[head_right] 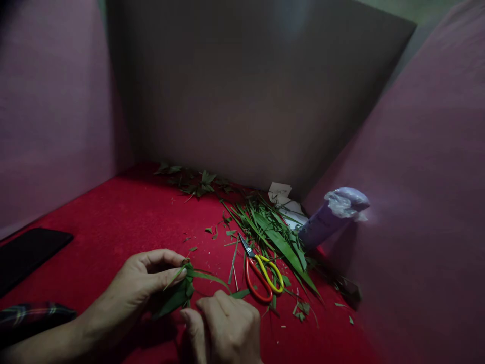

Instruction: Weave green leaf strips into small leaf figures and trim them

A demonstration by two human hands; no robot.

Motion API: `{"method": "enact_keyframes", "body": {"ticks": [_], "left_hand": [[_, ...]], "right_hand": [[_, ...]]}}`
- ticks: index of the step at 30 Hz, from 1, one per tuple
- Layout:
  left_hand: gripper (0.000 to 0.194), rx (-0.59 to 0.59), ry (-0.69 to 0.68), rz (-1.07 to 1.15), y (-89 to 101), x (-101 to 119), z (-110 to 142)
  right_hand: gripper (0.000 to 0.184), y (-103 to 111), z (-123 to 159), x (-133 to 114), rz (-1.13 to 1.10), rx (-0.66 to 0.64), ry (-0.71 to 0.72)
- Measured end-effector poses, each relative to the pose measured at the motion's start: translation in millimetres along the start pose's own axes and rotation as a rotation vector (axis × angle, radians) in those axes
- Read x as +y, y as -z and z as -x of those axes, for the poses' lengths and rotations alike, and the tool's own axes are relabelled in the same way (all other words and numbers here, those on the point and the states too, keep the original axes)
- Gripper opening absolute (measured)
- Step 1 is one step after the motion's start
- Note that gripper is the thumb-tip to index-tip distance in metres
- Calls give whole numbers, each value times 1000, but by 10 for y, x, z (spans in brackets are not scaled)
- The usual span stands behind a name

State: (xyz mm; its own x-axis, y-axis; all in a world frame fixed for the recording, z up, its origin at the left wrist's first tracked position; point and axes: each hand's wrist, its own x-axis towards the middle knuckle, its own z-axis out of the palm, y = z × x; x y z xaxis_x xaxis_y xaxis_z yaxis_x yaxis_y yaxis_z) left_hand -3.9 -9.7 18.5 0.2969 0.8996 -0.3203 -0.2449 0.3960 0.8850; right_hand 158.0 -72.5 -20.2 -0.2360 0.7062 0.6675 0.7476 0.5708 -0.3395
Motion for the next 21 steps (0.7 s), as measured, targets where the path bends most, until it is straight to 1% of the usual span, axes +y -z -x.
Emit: {"method": "enact_keyframes", "body": {"ticks": [2,4,6,8,10,11,12,14,17,21], "left_hand": [[24,-6,-3,3,1,0,7],[24,-12,-3,-2,1,-10,9],[25,-24,-8,-6,7,-24,1],[26,-38,-13,-9,16,-34,-11],[27,-45,-15,-15,25,-35,-21],[28,-46,-14,-17,28,-33,-23],[28,-45,-16,-17,29,-30,-23],[27,-48,-22,-11,29,-27,-19],[25,-60,-27,-1,30,-34,-17],[25,-63,-36,-8,39,-46,-26]], "right_hand": [[11,-25,13,-6,-62,-73,-100],[15,-50,11,-24,-179,-144,-253],[24,-82,-2,-49,-358,-189,-458],[32,-118,-19,-73,-582,-201,-667],[36,-144,-33,-89,-800,-202,-823],[37,-150,-37,-92,-881,-205,-871],[38,-151,-40,-92,-934,-210,-899],[39,-141,-42,-84,-971,-223,-906],[39,-112,-43,-69,-959,-228,-861],[38,-84,-51,-70,-934,-231,-839]]}}
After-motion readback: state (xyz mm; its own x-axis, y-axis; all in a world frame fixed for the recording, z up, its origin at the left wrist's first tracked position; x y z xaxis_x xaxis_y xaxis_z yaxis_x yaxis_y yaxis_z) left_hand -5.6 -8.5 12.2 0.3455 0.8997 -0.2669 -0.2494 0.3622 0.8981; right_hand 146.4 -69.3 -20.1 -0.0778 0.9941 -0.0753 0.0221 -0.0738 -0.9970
